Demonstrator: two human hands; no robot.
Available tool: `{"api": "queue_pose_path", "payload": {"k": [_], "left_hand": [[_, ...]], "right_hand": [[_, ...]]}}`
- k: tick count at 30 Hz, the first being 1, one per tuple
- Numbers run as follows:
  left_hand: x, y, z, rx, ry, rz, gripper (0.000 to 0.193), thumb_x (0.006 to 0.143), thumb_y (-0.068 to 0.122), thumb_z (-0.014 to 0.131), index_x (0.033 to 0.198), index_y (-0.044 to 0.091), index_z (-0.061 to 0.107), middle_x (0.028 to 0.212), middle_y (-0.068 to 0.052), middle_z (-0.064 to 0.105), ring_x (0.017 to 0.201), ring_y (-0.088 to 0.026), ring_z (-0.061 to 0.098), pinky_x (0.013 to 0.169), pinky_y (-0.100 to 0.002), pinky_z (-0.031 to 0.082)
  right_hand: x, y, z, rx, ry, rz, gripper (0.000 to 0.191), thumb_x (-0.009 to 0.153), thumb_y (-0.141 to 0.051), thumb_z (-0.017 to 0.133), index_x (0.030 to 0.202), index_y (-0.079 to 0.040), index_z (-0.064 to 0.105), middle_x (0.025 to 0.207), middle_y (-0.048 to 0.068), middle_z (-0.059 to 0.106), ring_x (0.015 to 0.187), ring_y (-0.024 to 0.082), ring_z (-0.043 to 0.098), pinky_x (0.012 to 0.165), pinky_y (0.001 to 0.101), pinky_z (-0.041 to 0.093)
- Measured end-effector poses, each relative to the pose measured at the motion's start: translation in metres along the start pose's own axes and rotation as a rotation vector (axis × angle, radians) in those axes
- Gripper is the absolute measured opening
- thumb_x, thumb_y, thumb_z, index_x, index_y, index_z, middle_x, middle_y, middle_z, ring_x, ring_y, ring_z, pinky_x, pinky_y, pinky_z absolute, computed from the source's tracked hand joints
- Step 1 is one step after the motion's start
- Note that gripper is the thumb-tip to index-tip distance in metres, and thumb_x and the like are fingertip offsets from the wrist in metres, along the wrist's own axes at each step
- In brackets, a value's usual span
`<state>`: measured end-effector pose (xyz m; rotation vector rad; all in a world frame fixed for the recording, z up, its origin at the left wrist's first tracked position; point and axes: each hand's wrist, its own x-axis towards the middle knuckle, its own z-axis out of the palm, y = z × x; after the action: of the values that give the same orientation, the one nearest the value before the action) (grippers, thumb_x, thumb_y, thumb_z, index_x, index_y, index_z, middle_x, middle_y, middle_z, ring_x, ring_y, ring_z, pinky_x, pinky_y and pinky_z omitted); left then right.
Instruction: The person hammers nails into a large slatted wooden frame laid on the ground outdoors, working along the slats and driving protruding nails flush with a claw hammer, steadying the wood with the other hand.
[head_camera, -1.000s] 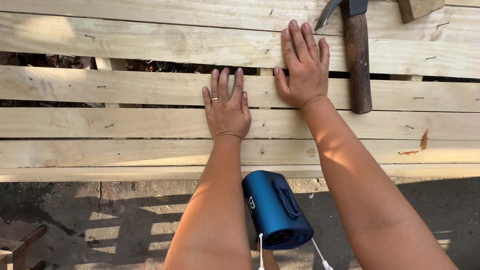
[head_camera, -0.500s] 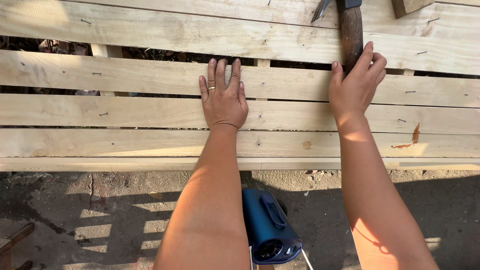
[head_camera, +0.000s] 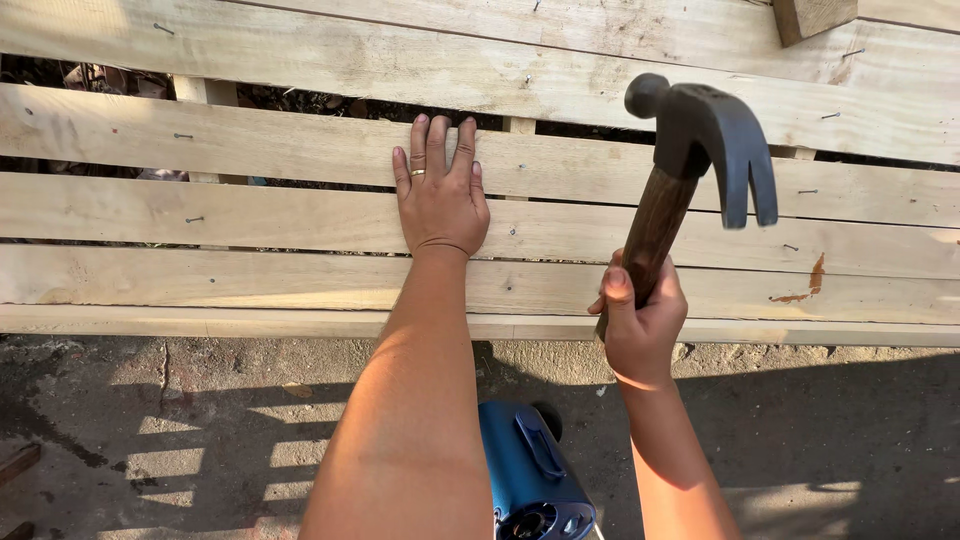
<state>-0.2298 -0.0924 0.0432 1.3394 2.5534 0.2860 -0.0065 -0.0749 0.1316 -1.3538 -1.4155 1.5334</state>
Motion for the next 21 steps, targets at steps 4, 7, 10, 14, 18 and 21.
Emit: {"api": "queue_pose_path", "payload": {"k": [4, 7, 10, 14, 18, 21], "left_hand": [[0.001, -0.002, 0.001, 0.013, -0.003, 0.001, 0.051, 0.104, 0.029, 0.046, 0.155, 0.029, 0.044, 0.161, -0.002, 0.035, 0.155, -0.024, 0.02, 0.127, -0.05, 0.013], [0.0, -0.004, 0.001, 0.002, 0.002, 0.003, 0.051, 0.105, 0.029, 0.046, 0.155, 0.03, 0.044, 0.161, -0.002, 0.035, 0.155, -0.023, 0.02, 0.127, -0.049, 0.013], [-0.002, -0.005, 0.001, -0.003, 0.005, 0.008, 0.051, 0.104, 0.029, 0.046, 0.156, 0.029, 0.043, 0.161, -0.003, 0.034, 0.155, -0.023, 0.019, 0.127, -0.049, 0.012], [-0.003, -0.007, 0.0, -0.002, -0.012, -0.005, 0.052, 0.105, 0.03, 0.045, 0.157, 0.03, 0.042, 0.161, -0.002, 0.033, 0.155, -0.022, 0.018, 0.127, -0.049, 0.012], [-0.003, -0.009, -0.002, -0.017, -0.018, -0.003, 0.052, 0.105, 0.03, 0.045, 0.156, 0.029, 0.041, 0.161, -0.002, 0.032, 0.155, -0.022, 0.018, 0.127, -0.048, 0.012], [-0.004, -0.01, -0.005, -0.023, -0.018, -0.001, 0.052, 0.105, 0.031, 0.046, 0.157, 0.03, 0.039, 0.162, -0.001, 0.032, 0.155, -0.022, 0.018, 0.128, -0.048, 0.012]], "right_hand": [[-0.037, 0.009, 0.017, -0.078, -0.052, 0.101, 0.029, 0.098, -0.025, 0.067, 0.107, 0.002, 0.061, 0.081, 0.001, 0.065, 0.065, 0.008, 0.059, 0.059, 0.0251, 0.05], [-0.037, 0.019, 0.022, -0.431, -0.121, 0.184, 0.028, 0.097, -0.026, 0.069, 0.104, 0.001, 0.063, 0.064, 0.006, 0.056, 0.058, 0.012, 0.047, 0.053, 0.0304, 0.04], [-0.022, 0.024, 0.031, -0.593, -0.095, -0.024, 0.029, 0.1, -0.027, 0.069, 0.099, 0.001, 0.06, 0.061, 0.004, 0.055, 0.054, 0.012, 0.05, 0.055, 0.029, 0.045], [-0.006, 0.01, 0.034, -0.645, -0.099, -0.062, 0.03, 0.104, -0.028, 0.066, 0.1, 0.0, 0.059, 0.065, 0.002, 0.058, 0.058, 0.01, 0.054, 0.055, 0.0293, 0.045], [-0.018, -0.02, 0.015, -0.385, -0.057, -0.143, 0.031, 0.108, -0.032, 0.061, 0.107, 0.0, 0.056, 0.073, 0.003, 0.058, 0.061, 0.011, 0.055, 0.057, 0.0309, 0.046], [-0.019, -0.022, 0.016, -0.224, -0.088, -0.34, 0.032, 0.11, -0.032, 0.06, 0.106, -0.001, 0.053, 0.078, 0.005, 0.058, 0.06, 0.009, 0.053, 0.055, 0.0274, 0.044]]}}
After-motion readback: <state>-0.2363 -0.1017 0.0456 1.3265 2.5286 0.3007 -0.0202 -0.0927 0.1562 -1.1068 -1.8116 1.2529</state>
